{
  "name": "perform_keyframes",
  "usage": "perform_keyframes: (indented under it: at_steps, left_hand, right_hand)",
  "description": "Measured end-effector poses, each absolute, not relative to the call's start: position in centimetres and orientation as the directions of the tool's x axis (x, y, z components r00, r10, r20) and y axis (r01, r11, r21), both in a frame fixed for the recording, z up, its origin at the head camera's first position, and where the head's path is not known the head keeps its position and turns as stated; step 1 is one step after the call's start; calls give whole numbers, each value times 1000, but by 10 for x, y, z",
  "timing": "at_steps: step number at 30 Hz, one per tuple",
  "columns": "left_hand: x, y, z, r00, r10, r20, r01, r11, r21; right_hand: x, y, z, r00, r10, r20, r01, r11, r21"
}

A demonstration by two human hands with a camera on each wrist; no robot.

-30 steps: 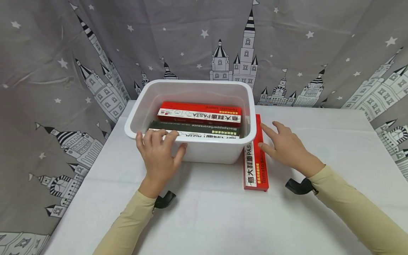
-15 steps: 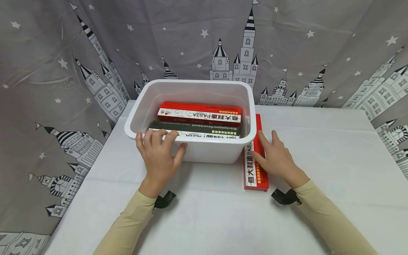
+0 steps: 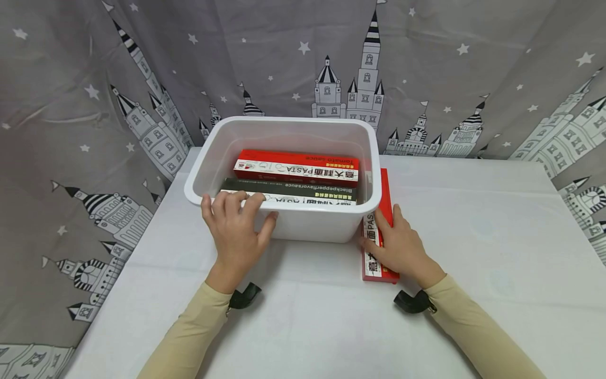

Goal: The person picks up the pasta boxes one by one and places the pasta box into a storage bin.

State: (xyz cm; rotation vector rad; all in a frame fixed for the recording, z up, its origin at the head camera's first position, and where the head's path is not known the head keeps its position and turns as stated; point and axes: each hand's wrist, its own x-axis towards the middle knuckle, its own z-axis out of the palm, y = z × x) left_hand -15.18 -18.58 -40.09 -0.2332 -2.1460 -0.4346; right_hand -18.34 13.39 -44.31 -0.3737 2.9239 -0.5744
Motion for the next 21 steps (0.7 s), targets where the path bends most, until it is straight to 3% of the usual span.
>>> perform_keyframes:
  at_steps: [10, 21]
  left_hand:
    - [-152, -187, -401, -571, 4, 821, 319, 922, 218]
    - [-152, -186, -401, -566, 3, 824, 323, 921, 218]
  right_hand:
    - [-182, 132, -446, -965, -243, -101, -192, 911, -364]
    - [-188, 160, -440, -973, -161, -162, -106, 946, -306]
